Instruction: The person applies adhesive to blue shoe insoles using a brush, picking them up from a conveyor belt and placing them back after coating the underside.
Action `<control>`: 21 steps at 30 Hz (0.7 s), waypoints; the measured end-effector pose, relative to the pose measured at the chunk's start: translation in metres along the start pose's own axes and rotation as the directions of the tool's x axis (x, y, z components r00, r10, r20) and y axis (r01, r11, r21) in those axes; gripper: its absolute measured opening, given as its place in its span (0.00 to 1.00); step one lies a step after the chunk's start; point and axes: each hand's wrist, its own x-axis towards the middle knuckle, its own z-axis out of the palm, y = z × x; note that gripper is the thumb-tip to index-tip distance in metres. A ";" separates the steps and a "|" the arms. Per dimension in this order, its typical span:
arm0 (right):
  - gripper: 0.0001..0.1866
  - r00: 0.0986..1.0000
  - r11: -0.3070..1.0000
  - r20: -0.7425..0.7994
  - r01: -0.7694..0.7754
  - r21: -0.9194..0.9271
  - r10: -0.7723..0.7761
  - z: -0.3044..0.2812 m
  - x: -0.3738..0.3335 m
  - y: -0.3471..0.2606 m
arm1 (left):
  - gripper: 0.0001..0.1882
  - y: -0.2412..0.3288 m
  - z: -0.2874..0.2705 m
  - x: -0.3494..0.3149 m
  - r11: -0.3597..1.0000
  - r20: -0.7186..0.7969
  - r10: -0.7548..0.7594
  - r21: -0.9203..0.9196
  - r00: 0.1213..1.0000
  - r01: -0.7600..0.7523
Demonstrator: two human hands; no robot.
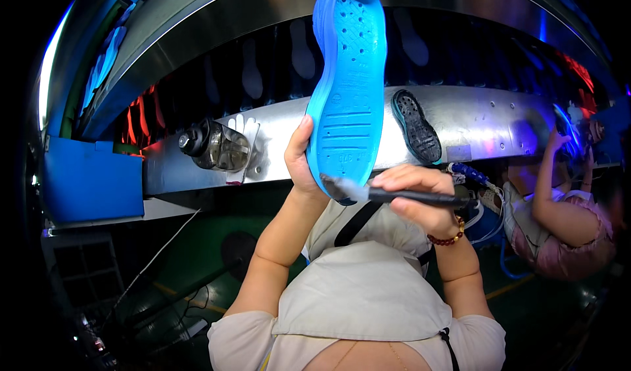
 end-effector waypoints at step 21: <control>0.10 0.946 0.968 0.325 0.097 -0.231 -0.017 -0.008 0.023 -0.021 | 0.26 0.019 0.005 0.014 0.991 0.033 -0.092 -0.098 0.995 0.095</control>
